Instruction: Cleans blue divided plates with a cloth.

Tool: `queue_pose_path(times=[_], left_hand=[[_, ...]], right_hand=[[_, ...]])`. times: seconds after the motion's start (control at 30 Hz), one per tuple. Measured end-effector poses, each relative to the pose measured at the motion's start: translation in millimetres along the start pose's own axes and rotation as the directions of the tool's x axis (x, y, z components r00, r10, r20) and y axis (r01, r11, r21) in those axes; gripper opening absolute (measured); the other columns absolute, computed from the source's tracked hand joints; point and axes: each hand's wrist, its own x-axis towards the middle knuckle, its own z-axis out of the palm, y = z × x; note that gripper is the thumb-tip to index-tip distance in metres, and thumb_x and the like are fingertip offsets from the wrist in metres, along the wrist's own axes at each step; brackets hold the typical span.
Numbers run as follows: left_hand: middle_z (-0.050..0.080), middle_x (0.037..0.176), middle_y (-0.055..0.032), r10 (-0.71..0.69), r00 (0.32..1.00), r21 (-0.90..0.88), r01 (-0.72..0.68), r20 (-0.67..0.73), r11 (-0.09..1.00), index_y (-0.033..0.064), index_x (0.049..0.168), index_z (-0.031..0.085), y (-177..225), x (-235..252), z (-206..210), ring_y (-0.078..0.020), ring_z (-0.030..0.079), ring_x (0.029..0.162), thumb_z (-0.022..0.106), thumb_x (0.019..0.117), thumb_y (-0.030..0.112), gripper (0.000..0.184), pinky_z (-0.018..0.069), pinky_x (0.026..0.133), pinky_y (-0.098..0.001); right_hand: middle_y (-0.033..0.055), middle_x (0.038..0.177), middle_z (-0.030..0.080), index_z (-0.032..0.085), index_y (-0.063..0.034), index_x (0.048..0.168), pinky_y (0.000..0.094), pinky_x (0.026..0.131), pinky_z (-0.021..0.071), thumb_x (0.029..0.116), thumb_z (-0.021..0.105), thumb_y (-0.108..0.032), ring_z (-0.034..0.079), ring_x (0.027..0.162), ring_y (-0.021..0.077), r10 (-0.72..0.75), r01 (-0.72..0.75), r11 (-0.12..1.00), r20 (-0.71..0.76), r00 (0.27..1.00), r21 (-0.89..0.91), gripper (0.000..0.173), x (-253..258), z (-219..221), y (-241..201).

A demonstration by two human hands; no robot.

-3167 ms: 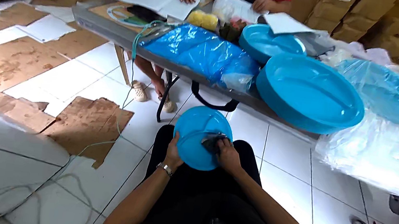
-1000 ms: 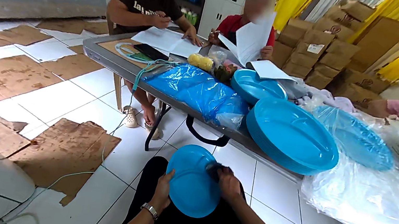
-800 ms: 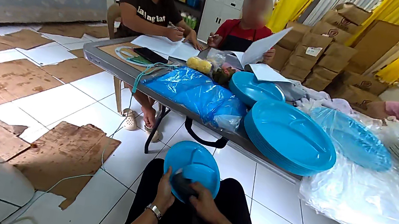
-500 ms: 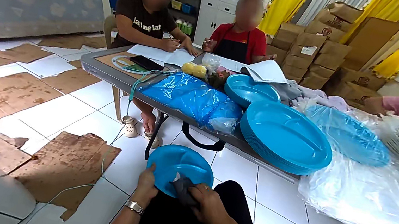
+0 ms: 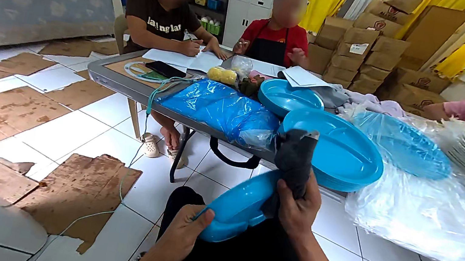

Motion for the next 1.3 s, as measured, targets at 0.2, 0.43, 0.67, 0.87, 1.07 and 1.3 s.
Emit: queue_pose_path(times=[0.2,0.43,0.67,0.87,1.07,1.3], left_hand=[[0.073,0.117,0.0098,0.191,0.955,-0.4,-0.269,-0.225,0.876,0.0179,0.121,0.071,26,-12,16,0.0036,0.064,0.112,0.053,0.1047,0.027,0.026,0.0507,0.098,-0.0173],[0.073,0.114,-0.0066,-0.02,0.862,-0.603,-0.337,-0.507,0.723,0.013,0.128,0.058,52,31,-13,-0.018,0.071,0.109,0.02,0.1113,0.042,0.051,0.0599,0.093,-0.0406],[0.072,0.115,-0.0104,-0.027,0.885,-0.677,-0.335,-0.464,0.655,0.0118,0.128,0.059,37,20,-2,-0.023,0.071,0.11,0.048,0.1043,0.047,0.044,0.06,0.093,-0.0451],[0.077,0.106,0.0125,0.162,0.935,-0.341,-0.271,-0.317,0.9,0.0309,0.109,0.077,9,-14,16,0.0017,0.069,0.102,0.07,0.0919,0.039,0.02,0.0568,0.091,-0.0213],[0.077,0.099,0.0103,0.05,0.932,-0.262,-0.152,-0.359,0.953,0.0306,0.102,0.078,16,-4,28,-0.0011,0.071,0.095,0.059,0.0964,0.054,0.031,0.0594,0.086,-0.0246],[0.075,0.114,0.009,0.232,0.88,-0.291,-0.37,-0.415,0.882,0.0307,0.12,0.072,46,-7,-3,-0.0047,0.069,0.11,0.062,0.0923,0.056,0.039,0.0571,0.096,-0.0284]], right_hand=[[0.0027,0.151,0.054,0.056,-0.0155,0.14,0.0444,0.127,0.0178,0.1077,0.036,-0.025,0.033,0.152,0.0217,-0.369,0.448,0.887,0.41,0.834,-0.114,0.039,-38,61,-60],[0.0037,0.14,0.057,0.055,-0.0163,0.137,0.0424,0.127,0.0163,0.1081,0.036,-0.027,0.035,0.149,0.0209,-0.424,0.518,0.818,0.348,0.836,-0.25,0.036,-69,36,-4],[0.0299,0.142,0.056,0.059,0.0124,0.132,0.045,0.119,0.0371,0.1003,0.053,-0.023,0.048,0.141,0.035,0.115,-0.098,0.958,0.048,0.992,-0.269,0.048,-22,5,14],[0.0047,0.147,0.058,0.055,-0.0247,0.143,0.0483,0.125,0.0236,0.1063,0.043,-0.034,0.041,0.147,0.0269,-0.289,0.407,0.882,0.406,0.867,-0.24,0.04,-32,61,-55],[0.0118,0.14,0.064,0.069,-0.0127,0.13,0.0626,0.117,0.0329,0.0928,0.056,-0.018,0.046,0.143,0.0376,-0.22,0.294,0.928,0.297,0.929,-0.23,0.04,29,60,-66],[-0.0021,0.085,0.064,0.056,-0.0094,0.125,0.023,0.064,0.0569,0.1093,0.04,-0.033,0.064,0.072,0.0034,0.496,-0.455,0.845,-0.095,0.863,0.281,0.033,38,27,-5]])
